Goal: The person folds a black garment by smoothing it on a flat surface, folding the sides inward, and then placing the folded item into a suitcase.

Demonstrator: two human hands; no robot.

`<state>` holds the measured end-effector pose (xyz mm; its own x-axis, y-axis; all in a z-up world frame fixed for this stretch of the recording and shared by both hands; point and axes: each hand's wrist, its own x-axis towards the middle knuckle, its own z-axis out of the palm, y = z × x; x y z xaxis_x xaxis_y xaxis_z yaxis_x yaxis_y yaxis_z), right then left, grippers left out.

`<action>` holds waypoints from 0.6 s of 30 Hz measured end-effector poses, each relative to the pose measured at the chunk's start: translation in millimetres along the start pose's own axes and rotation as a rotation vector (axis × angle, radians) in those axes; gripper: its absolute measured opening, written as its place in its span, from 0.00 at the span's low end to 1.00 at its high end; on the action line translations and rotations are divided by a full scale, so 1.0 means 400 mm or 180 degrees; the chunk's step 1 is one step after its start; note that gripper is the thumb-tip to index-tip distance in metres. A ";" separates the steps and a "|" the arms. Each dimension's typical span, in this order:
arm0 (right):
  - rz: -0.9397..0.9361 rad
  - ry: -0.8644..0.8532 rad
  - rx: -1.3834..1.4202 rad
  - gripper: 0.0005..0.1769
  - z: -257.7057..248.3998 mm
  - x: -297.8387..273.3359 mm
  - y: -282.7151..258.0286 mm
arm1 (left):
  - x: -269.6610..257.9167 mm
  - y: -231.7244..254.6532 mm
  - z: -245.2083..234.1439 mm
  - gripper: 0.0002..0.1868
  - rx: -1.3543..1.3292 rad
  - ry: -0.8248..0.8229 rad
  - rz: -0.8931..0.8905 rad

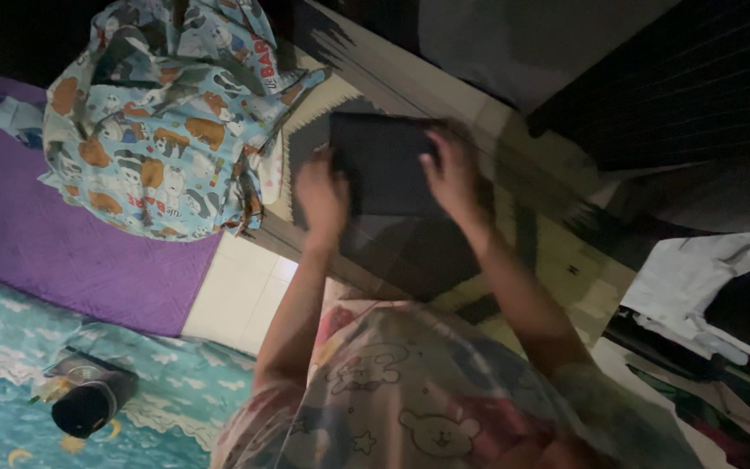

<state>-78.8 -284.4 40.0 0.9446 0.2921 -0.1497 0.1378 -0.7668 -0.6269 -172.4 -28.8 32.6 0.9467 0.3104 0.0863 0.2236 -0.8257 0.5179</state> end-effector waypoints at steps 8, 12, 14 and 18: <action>-0.0973 0.0201 -0.1263 0.38 0.138 0.125 -0.064 | 0.159 0.050 0.111 0.30 0.0250 -0.0342 0.1013; -0.0493 -0.0021 -0.1422 0.35 0.108 0.153 0.000 | 0.182 -0.024 0.129 0.31 0.0261 -0.0379 0.0734; -0.0384 0.0060 -0.1356 0.37 0.102 0.161 0.026 | 0.203 -0.048 0.138 0.32 0.0874 -0.0167 0.0632; -0.0348 0.0315 -0.1232 0.40 0.107 0.136 0.037 | 0.160 -0.013 0.117 0.34 0.1205 -0.0066 0.0541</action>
<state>-38.2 -255.4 -10.2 0.9397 0.3419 -0.0120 0.3230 -0.8981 -0.2984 -102.3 -26.7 -4.5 0.9811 0.1485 0.1243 0.1297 -0.9805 0.1479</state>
